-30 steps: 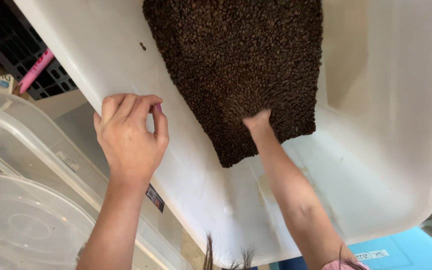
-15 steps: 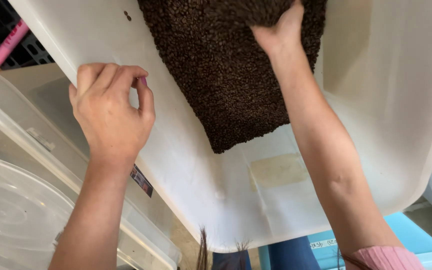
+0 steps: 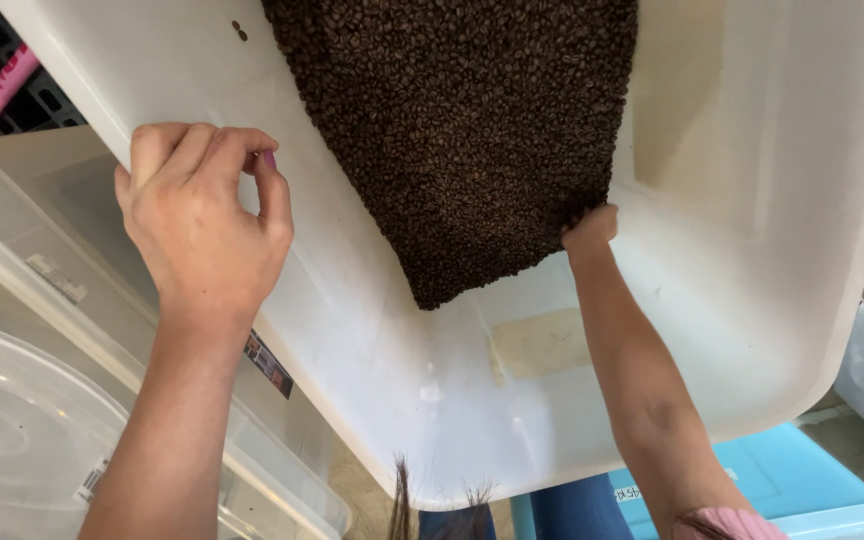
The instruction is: Inspecting and sorting roasted and green coffee beans for quality control
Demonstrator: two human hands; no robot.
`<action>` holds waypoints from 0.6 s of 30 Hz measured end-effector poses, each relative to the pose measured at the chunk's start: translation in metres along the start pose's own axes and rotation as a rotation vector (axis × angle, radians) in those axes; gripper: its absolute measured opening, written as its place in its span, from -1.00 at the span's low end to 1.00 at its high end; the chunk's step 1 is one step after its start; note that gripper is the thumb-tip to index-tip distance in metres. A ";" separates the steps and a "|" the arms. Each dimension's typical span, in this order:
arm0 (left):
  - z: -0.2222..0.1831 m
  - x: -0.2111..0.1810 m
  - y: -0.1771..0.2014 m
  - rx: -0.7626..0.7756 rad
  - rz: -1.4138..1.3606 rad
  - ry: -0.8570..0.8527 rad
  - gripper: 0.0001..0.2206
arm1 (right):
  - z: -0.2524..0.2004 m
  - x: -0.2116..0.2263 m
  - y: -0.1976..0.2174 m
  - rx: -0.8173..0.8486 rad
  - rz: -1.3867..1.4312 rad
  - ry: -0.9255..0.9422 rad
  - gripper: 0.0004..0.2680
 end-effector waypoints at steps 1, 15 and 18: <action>0.000 0.000 0.000 0.000 0.006 -0.002 -0.89 | 0.012 -0.014 0.009 -0.041 -0.055 -0.098 -0.68; 0.002 0.000 0.001 0.017 0.019 0.015 -0.88 | -0.125 -0.040 -0.194 0.588 0.136 -0.299 -0.60; 0.000 0.001 -0.001 0.018 0.014 0.020 -0.89 | -0.158 -0.033 -0.235 0.672 0.160 -0.329 -0.62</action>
Point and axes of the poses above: each hand's wrist, its own z-axis towards the middle knuckle, its own y-axis out of the back of the hand, x = y × z, the point moved 10 cm from there along z, towards the middle knuckle, and after that the axes turned 14 degrees about z, right-handed, at the moved point
